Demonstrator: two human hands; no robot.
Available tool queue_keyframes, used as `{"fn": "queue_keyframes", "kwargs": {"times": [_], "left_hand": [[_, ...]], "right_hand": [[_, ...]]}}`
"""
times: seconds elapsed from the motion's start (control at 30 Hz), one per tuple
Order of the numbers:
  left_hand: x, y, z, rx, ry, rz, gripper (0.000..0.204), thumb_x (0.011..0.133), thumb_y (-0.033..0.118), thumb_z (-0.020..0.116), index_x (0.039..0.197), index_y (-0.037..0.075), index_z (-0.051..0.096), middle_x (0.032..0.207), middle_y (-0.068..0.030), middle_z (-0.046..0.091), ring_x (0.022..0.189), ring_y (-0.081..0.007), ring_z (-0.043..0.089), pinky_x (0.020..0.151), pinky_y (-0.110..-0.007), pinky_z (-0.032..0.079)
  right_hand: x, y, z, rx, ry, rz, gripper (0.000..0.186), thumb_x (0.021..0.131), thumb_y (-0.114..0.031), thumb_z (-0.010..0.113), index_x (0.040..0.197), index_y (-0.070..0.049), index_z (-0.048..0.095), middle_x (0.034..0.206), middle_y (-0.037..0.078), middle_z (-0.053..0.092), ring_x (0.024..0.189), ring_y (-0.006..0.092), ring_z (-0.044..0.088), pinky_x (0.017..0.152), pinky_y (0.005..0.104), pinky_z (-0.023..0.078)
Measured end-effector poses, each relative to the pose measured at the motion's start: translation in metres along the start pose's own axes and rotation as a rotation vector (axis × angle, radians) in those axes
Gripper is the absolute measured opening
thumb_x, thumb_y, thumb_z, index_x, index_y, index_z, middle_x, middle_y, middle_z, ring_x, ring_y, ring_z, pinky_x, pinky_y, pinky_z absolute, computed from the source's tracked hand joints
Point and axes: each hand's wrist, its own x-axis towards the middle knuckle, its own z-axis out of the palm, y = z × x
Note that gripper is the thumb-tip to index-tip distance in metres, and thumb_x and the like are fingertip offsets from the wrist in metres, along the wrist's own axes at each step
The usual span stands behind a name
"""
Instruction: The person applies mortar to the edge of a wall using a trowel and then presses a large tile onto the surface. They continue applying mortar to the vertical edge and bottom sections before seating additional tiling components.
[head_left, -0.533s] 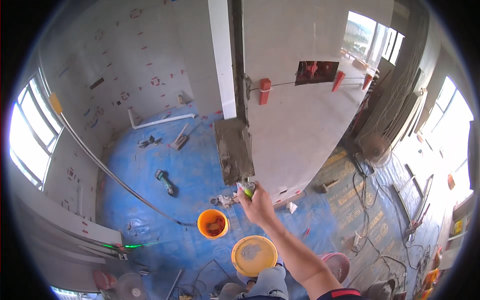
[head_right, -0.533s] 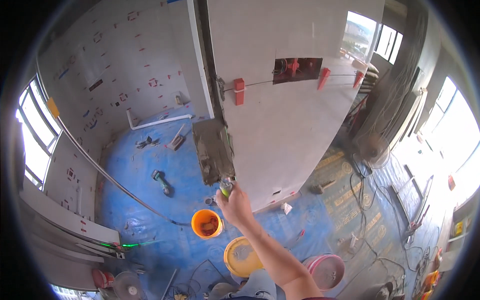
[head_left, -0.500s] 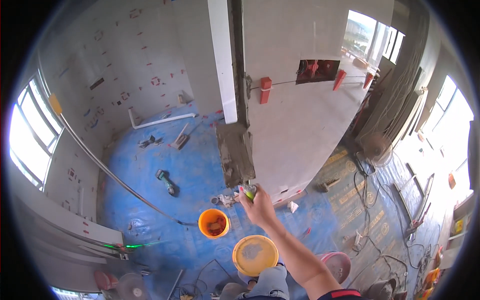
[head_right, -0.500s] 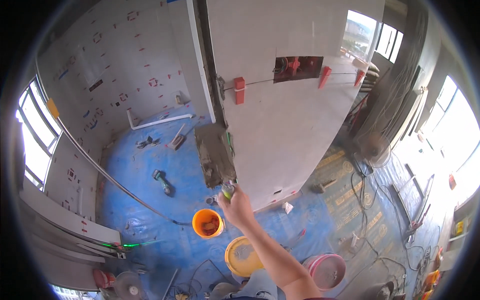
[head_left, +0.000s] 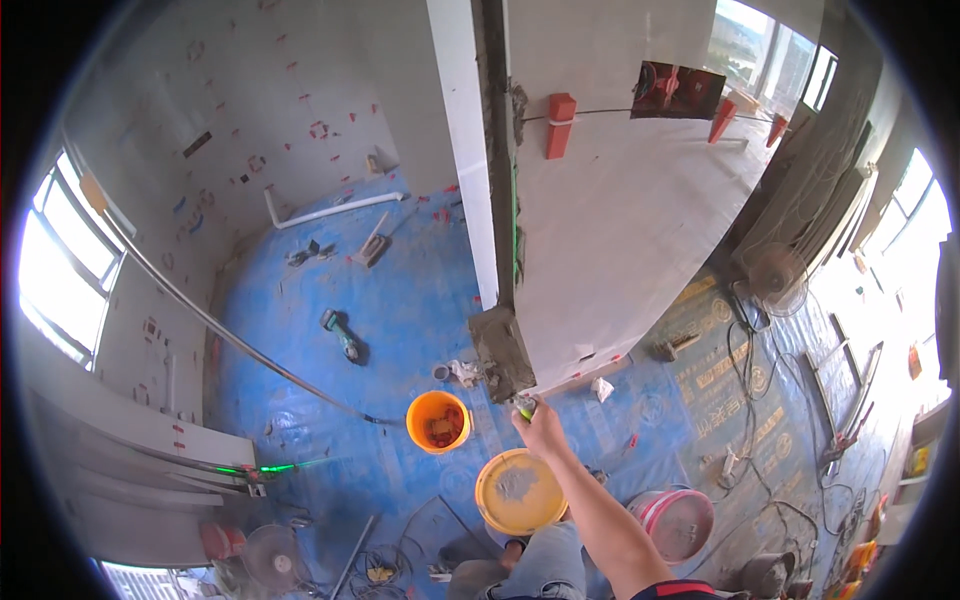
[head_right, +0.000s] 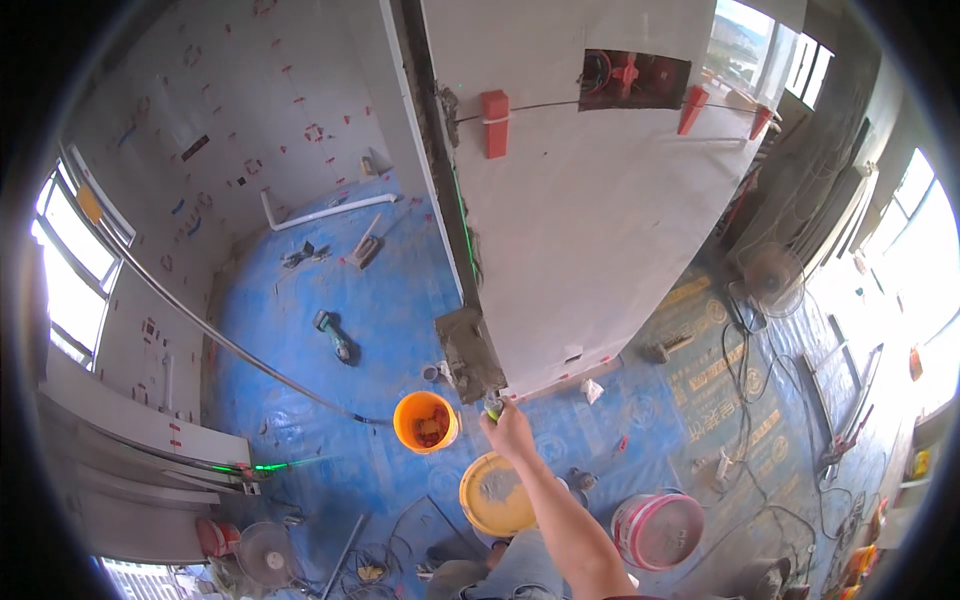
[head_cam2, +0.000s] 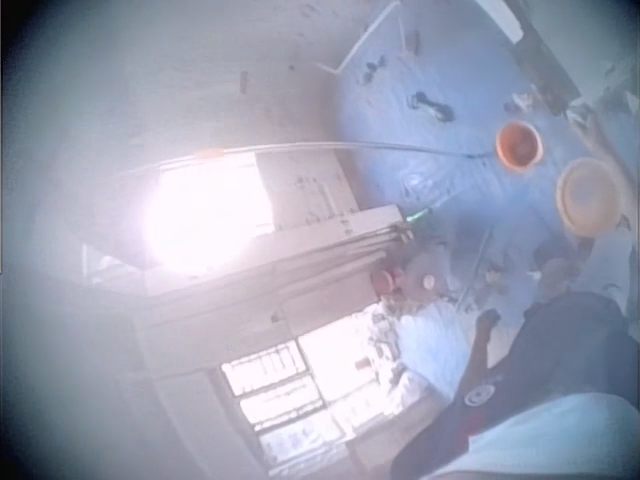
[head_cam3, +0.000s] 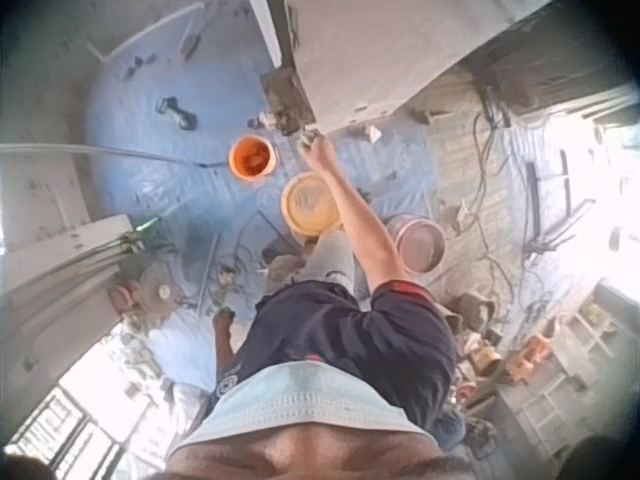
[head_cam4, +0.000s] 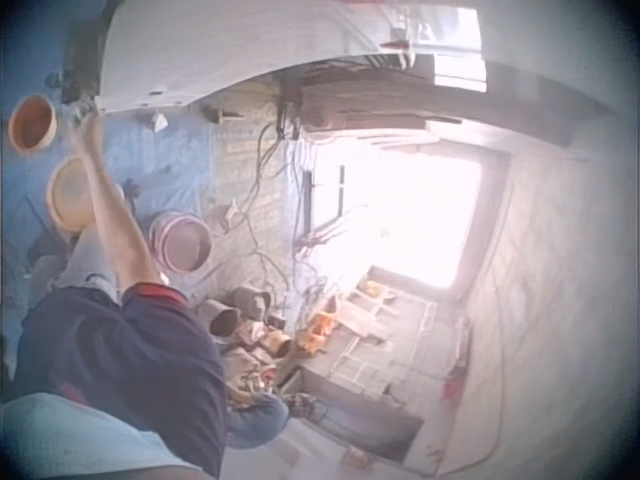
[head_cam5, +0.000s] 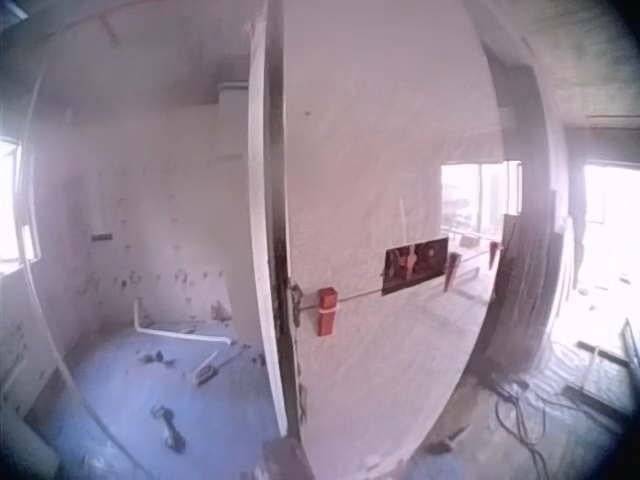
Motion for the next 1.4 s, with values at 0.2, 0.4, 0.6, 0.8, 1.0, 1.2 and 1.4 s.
{"fn": "queue_keyframes", "kwargs": {"times": [0.2, 0.4, 0.6, 0.8, 1.0, 1.2, 1.4], "left_hand": [[-0.001, 0.057, -0.003, -0.634, 0.034, -0.514, 0.034, 0.088, 0.025, 0.062, 0.11, 0.0, 0.067, 0.087, -0.0117, 0.071, 0.074, -0.0191, 0.066, 0.064, -0.032, 0.052], [-0.019, 0.07, 0.012, -0.637, 0.038, -0.528, 0.032, 0.086, 0.025, 0.062, 0.105, 0.0, 0.068, 0.084, -0.0112, 0.07, 0.071, -0.018, 0.063, 0.064, -0.032, 0.05], [-0.022, 0.077, 0.019, -0.517, -0.025, -0.488, 0.03, 0.085, 0.029, 0.059, 0.096, 0.004, 0.07, 0.082, -0.0122, 0.067, 0.075, -0.0218, 0.061, 0.07, -0.037, 0.049], [-0.031, 0.073, 0.029, -0.484, 0.012, -0.577, 0.028, 0.086, 0.028, 0.059, 0.092, 0.003, 0.069, 0.081, -0.0116, 0.067, 0.076, -0.0228, 0.062, 0.068, -0.038, 0.05], [-0.049, 0.026, 0.064, 0.065, 0.086, 0.09, 0.014, 0.084, 0.019, 0.062, 0.09, 0.008, 0.067, 0.088, -0.0144, 0.066, 0.081, -0.0304, 0.063, 0.07, -0.042, 0.051], [-0.046, 0.012, 0.079, -0.004, -0.077, -0.179, 0.015, 0.085, 0.02, 0.061, 0.09, 0.007, 0.066, 0.086, -0.0149, 0.066, 0.079, -0.033, 0.062, 0.069, -0.043, 0.05], [-0.01, 0.054, 0.046, -0.383, -0.031, -0.473, 0.032, 0.087, 0.034, 0.058, 0.093, 0.005, 0.069, 0.079, -0.0114, 0.069, 0.069, -0.0243, 0.062, 0.068, -0.039, 0.049]], "right_hand": [[-0.005, 0.037, -0.029, -0.126, -0.116, 0.076, 0.04, 0.083, -0.035, 0.068, 0.103, -0.002, 0.063, 0.091, 0.022, 0.068, 0.091, 0.0429, 0.064, 0.075, 0.0458, 0.052], [-0.024, 0.021, -0.088, -0.397, -0.07, -0.074, 0.044, 0.081, -0.04, 0.069, 0.103, -0.002, 0.062, 0.086, 0.02, 0.067, 0.086, 0.0444, 0.063, 0.075, 0.0476, 0.051], [0.007, 0.04, -0.122, -0.591, -0.237, -0.37, 0.044, 0.082, -0.032, 0.065, 0.108, 0.001, 0.054, 0.117, 0.027, 0.052, 0.101, 0.0466, 0.055, 0.086, 0.0489, 0.048], [0.052, 0.003, -0.153, -0.827, -0.421, -0.262, 0.043, 0.082, -0.035, 0.066, 0.101, 0.002, 0.055, 0.112, 0.024, 0.056, 0.098, 0.0446, 0.058, 0.084, 0.0494, 0.049], [0.069, -0.025, -0.171, -0.888, -0.377, -0.242, 0.046, 0.08, -0.038, 0.069, 0.1, 0.003, 0.061, 0.102, 0.022, 0.062, 0.097, 0.0421, 0.06, 0.082, 0.048, 0.049], [0.038, -0.012, -0.121, -0.681, -0.248, -0.027, 0.048, 0.079, -0.041, 0.073, 0.098, 0.001, 0.063, 0.094, 0.023, 0.067, 0.092, 0.0406, 0.064, 0.079, 0.0454, 0.05], [-0.033, -0.023, -0.034, -0.437, -0.049, 0.231, 0.048, 0.082, -0.045, 0.071, 0.103, -0.001, 0.063, 0.096, 0.022, 0.067, 0.093, 0.041, 0.064, 0.08, 0.0462, 0.05]]}}
